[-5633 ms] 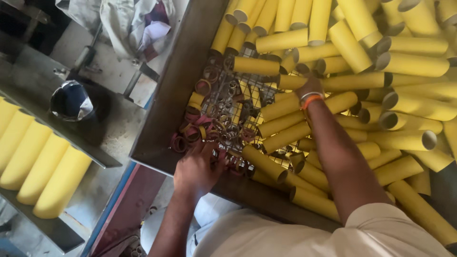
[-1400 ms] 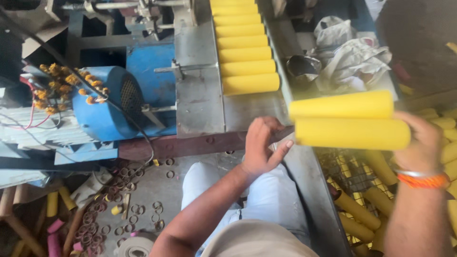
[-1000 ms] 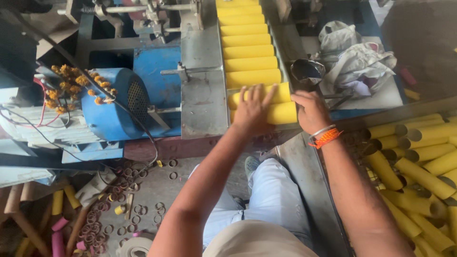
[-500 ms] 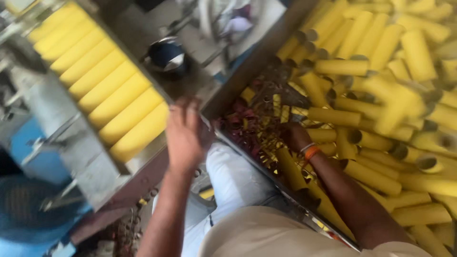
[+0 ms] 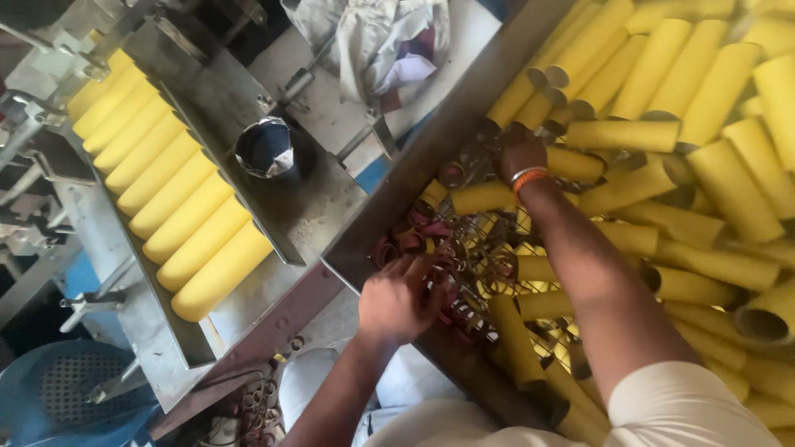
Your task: The person repeatedly picks yellow cylindrical objects from a wire basket and places them onto a conveyor belt. The person handles the cylinders one at a time, transferring them from the basket to the belt throughout the clip.
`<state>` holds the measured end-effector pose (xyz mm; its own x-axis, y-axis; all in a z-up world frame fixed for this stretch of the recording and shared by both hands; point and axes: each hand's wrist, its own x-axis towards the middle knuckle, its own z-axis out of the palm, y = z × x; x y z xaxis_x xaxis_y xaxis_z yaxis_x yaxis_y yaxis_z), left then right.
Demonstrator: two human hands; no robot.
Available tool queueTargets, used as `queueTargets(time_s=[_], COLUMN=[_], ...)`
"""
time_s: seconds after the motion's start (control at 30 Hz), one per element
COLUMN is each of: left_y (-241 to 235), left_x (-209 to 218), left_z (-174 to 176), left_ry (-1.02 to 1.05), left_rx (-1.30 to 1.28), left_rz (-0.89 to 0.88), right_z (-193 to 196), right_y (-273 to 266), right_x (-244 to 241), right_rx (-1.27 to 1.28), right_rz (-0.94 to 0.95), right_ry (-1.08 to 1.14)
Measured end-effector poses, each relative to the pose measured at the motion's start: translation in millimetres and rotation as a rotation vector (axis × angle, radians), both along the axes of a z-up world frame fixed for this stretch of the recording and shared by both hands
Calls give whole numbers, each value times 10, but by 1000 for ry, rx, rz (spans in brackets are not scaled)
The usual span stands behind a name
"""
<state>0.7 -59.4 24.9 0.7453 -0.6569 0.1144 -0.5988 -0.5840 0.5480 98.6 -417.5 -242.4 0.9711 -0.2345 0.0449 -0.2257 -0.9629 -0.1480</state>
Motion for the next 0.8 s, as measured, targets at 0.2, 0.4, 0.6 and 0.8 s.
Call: queueTargets(time_s=[0.2, 0.4, 0.6, 0.8], left_y=[-34, -13, 21, 8], left_x=[41, 30, -13, -36], left_z=[74, 70, -28, -238], left_ry=[32, 18, -36, -103], left_rx=[-16, -98, -172, -207], left_rz=[-16, -23, -5, 6], right_z=[-476, -390, 104, 241], right_y=[-121, -59, 531, 598], right_x=[126, -330, -60, -229], right_rx=[-22, -208, -110, -242], right_rz=[-159, -56, -130, -190], right_ry=[421, 348, 674, 857])
